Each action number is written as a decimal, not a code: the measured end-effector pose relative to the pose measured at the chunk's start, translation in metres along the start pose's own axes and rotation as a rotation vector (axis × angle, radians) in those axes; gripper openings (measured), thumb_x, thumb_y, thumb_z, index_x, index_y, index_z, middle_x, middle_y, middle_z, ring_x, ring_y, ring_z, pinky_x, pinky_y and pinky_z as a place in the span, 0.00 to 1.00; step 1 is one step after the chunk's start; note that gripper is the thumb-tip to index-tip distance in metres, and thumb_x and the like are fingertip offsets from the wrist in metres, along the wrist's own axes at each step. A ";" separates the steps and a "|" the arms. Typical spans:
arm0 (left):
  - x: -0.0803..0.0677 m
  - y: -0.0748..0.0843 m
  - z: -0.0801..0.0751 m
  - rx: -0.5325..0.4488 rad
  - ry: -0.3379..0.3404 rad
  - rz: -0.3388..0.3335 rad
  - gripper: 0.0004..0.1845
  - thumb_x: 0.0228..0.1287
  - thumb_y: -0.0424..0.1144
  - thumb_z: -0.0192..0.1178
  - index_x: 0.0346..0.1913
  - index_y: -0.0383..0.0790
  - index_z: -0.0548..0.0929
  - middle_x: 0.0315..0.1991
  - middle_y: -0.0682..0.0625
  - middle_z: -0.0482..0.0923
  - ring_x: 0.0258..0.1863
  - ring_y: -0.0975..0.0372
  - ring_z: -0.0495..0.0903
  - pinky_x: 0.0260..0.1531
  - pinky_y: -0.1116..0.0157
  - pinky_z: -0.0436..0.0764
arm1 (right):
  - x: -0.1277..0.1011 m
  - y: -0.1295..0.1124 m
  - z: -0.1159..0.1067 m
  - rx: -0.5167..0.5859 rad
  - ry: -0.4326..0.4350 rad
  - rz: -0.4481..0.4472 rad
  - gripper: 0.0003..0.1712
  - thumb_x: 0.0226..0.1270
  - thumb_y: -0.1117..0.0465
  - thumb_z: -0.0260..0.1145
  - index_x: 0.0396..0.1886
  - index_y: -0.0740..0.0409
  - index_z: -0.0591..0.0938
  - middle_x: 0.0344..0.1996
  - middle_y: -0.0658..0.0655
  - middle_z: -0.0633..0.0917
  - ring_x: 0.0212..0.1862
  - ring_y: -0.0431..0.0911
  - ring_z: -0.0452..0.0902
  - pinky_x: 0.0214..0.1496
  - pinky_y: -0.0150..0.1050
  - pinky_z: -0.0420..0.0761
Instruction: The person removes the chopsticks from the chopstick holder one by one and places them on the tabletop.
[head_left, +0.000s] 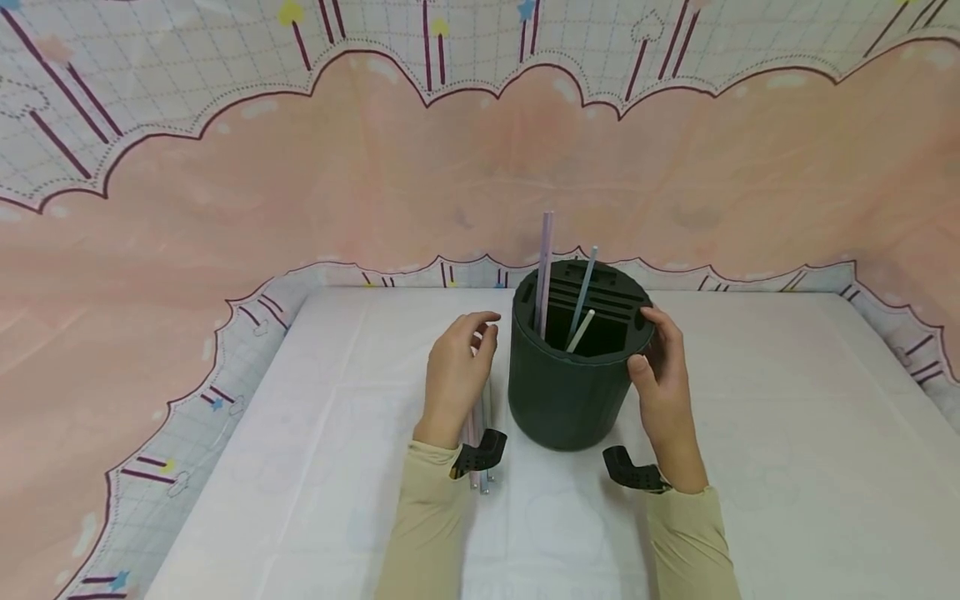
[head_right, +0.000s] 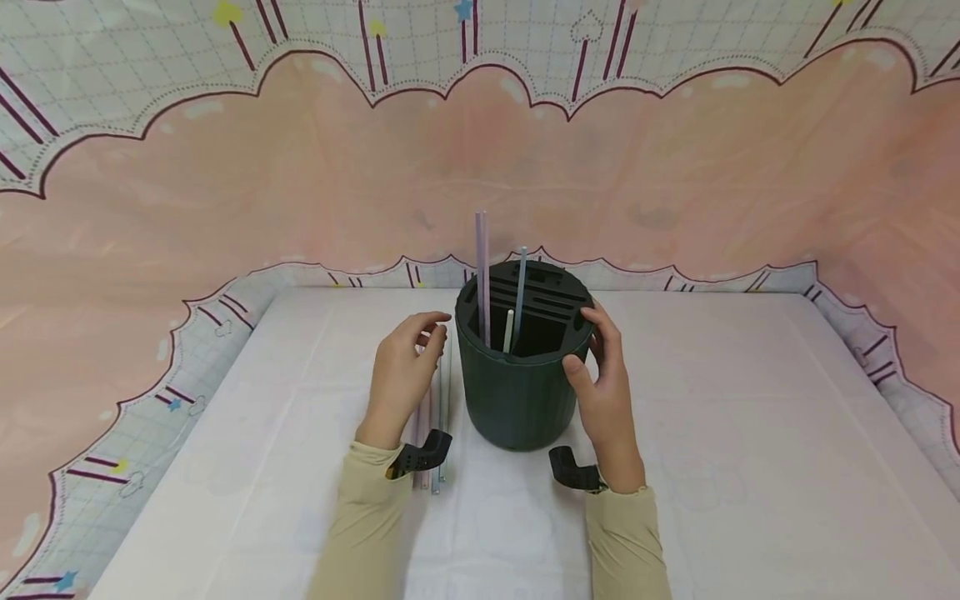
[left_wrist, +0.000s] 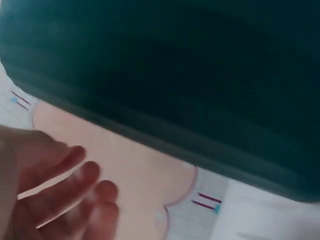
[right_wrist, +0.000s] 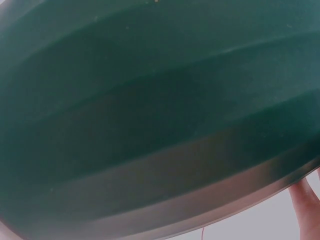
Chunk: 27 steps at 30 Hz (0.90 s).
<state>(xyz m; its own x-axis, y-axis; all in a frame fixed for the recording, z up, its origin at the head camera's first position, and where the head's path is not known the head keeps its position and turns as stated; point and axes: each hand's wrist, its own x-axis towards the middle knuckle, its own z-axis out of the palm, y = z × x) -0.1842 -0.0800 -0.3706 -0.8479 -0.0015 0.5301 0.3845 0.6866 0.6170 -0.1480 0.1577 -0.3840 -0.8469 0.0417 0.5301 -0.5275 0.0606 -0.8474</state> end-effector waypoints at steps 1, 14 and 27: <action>0.000 0.003 -0.002 -0.026 0.036 0.015 0.10 0.63 0.39 0.52 0.44 0.45 0.80 0.31 0.55 0.76 0.27 0.67 0.74 0.24 0.69 0.72 | 0.000 0.000 0.000 0.003 0.002 0.002 0.31 0.65 0.53 0.55 0.65 0.51 0.57 0.64 0.56 0.58 0.66 0.48 0.52 0.60 0.33 0.60; -0.001 0.034 -0.020 -0.275 0.162 0.125 0.14 0.63 0.45 0.53 0.48 0.43 0.79 0.45 0.54 0.76 0.47 0.64 0.71 0.41 0.67 0.75 | -0.001 -0.001 0.001 0.005 -0.001 0.011 0.31 0.65 0.53 0.55 0.65 0.51 0.57 0.64 0.56 0.59 0.65 0.48 0.53 0.60 0.33 0.60; -0.011 0.070 -0.003 -0.244 -0.038 0.118 0.28 0.61 0.56 0.50 0.62 0.49 0.66 0.60 0.58 0.64 0.64 0.63 0.51 0.58 0.53 0.59 | 0.002 0.003 0.001 0.077 0.005 -0.033 0.35 0.60 0.47 0.59 0.65 0.51 0.59 0.63 0.55 0.60 0.65 0.50 0.53 0.61 0.34 0.60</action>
<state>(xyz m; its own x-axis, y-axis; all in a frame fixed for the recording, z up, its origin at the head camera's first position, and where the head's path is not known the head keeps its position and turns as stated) -0.1470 -0.0340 -0.3314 -0.8035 0.0981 0.5871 0.5539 0.4845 0.6771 -0.1513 0.1568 -0.3856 -0.8287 0.0464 0.5578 -0.5589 -0.0144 -0.8291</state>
